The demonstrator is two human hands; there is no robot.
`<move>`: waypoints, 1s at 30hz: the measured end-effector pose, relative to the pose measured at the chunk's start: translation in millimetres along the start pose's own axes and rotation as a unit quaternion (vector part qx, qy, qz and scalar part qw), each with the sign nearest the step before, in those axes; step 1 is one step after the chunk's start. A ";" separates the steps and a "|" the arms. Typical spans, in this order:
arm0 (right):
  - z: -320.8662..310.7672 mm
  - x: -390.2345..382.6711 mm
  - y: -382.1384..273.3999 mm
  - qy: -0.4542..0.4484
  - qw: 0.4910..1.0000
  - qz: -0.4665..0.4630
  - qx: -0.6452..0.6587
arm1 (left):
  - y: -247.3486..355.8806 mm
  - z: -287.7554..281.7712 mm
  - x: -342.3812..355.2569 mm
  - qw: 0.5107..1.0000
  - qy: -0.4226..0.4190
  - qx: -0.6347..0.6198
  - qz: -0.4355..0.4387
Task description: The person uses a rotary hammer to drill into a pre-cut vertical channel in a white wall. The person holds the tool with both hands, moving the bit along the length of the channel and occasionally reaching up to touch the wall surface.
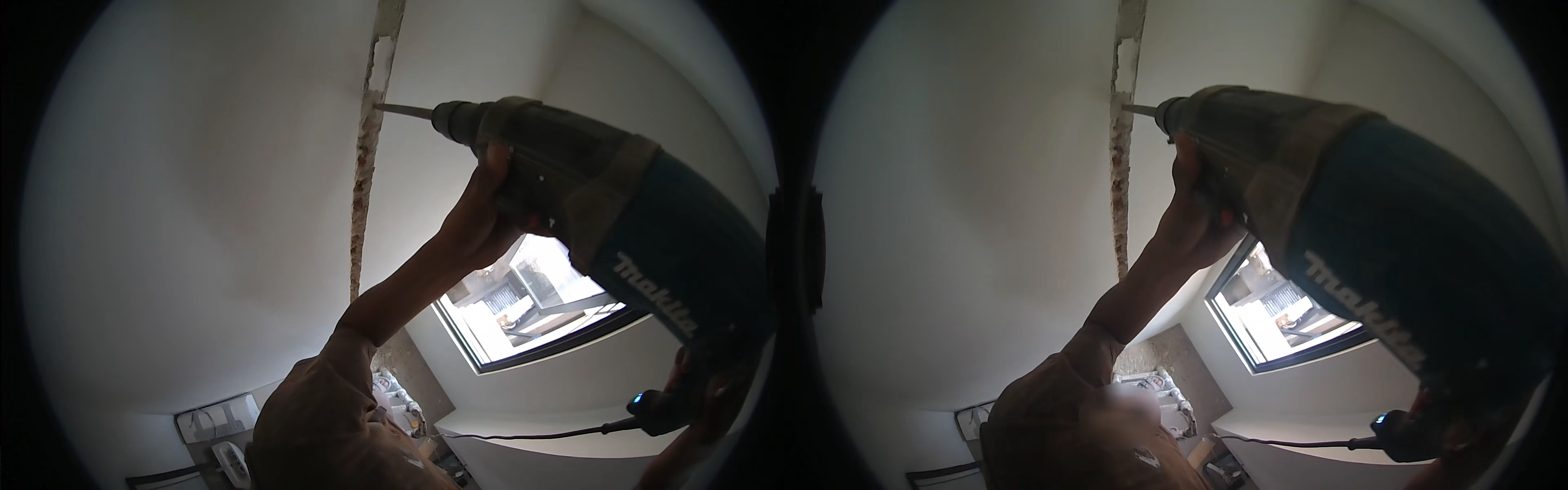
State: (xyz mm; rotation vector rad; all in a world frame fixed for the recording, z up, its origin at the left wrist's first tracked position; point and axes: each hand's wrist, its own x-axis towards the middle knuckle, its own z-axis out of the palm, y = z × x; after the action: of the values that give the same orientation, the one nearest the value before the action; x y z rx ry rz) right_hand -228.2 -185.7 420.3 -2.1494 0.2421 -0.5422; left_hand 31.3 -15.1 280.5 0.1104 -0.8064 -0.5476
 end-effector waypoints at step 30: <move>47.1 -43.1 -0.6 0.110 0.993 -0.023 0.031 | -13.5 6.3 -9.4 0.991 0.005 0.122 -0.058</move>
State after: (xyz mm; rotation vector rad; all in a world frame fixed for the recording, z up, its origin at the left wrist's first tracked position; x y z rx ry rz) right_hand -244.6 -136.0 383.9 -2.0394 0.2929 -0.8043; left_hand 15.8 -21.3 274.7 0.3865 -0.8597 -0.5548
